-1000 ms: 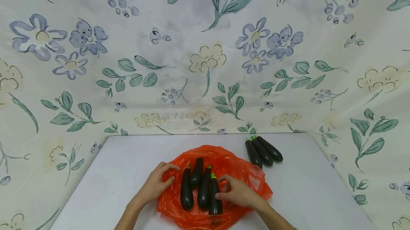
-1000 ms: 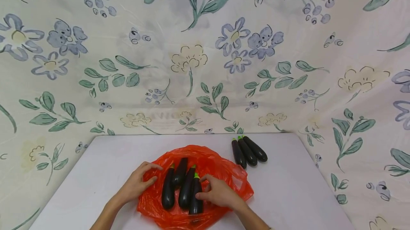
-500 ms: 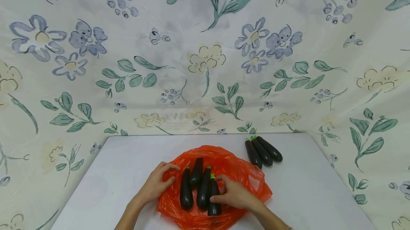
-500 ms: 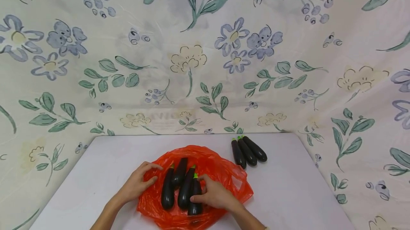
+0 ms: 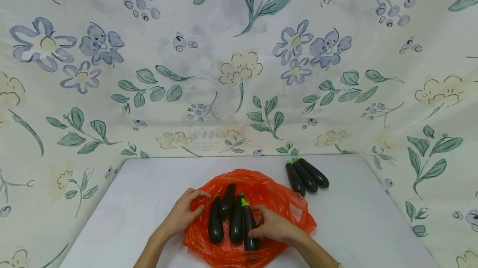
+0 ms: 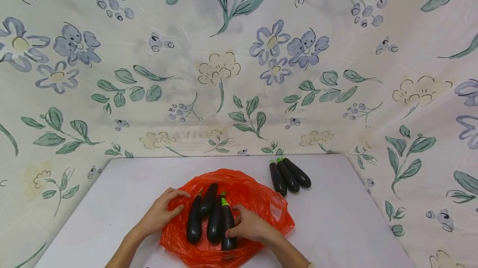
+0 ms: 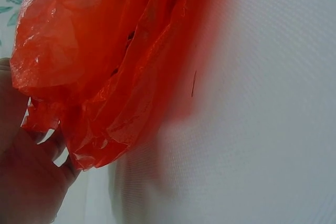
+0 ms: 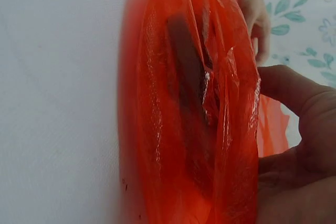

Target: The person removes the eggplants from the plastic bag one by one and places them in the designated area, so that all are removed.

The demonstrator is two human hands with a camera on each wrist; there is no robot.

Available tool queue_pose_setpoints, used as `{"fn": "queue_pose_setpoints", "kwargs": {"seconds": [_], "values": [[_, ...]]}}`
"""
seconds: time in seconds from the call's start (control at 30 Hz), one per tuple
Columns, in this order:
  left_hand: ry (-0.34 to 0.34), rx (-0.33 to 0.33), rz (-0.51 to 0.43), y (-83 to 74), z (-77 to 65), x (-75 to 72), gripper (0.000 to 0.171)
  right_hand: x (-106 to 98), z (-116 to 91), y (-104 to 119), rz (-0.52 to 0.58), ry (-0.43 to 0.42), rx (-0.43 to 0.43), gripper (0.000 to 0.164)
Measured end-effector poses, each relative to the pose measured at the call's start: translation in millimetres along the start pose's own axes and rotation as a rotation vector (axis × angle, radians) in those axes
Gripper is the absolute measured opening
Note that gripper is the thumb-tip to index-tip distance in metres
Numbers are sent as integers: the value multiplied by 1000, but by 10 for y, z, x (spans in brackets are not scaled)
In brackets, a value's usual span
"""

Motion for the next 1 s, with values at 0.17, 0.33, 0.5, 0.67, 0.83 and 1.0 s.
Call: {"fn": "queue_pose_setpoints", "kwargs": {"seconds": [0.17,0.33,0.5,0.67,0.83,1.0], "values": [[2,-12,-5,9,0,6,33,-5,5,-9,40,60,13,74],[2,-12,-11,0,-2,12,33,9,-6,-11,112,87,13,66],[2,-13,-15,3,-7,17,33,-5,-22,6,154,101,-2,67],[-2,-14,-5,11,-6,17,33,-55,-20,11,132,60,-24,68],[-16,-19,-1,9,-11,0,34,-111,-71,56,139,21,-39,67],[-27,-1,-1,10,-21,-29,34,-195,-140,102,193,8,-67,67]]}}
Point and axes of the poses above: each hand's wrist, its own z-axis towards the middle knuckle, its own x-axis out of the palm, y = z × x, the point moved 5 cm from there along z, towards the middle knuckle, and after that the axes turned 9 degrees about x, right-handed, at the moved point
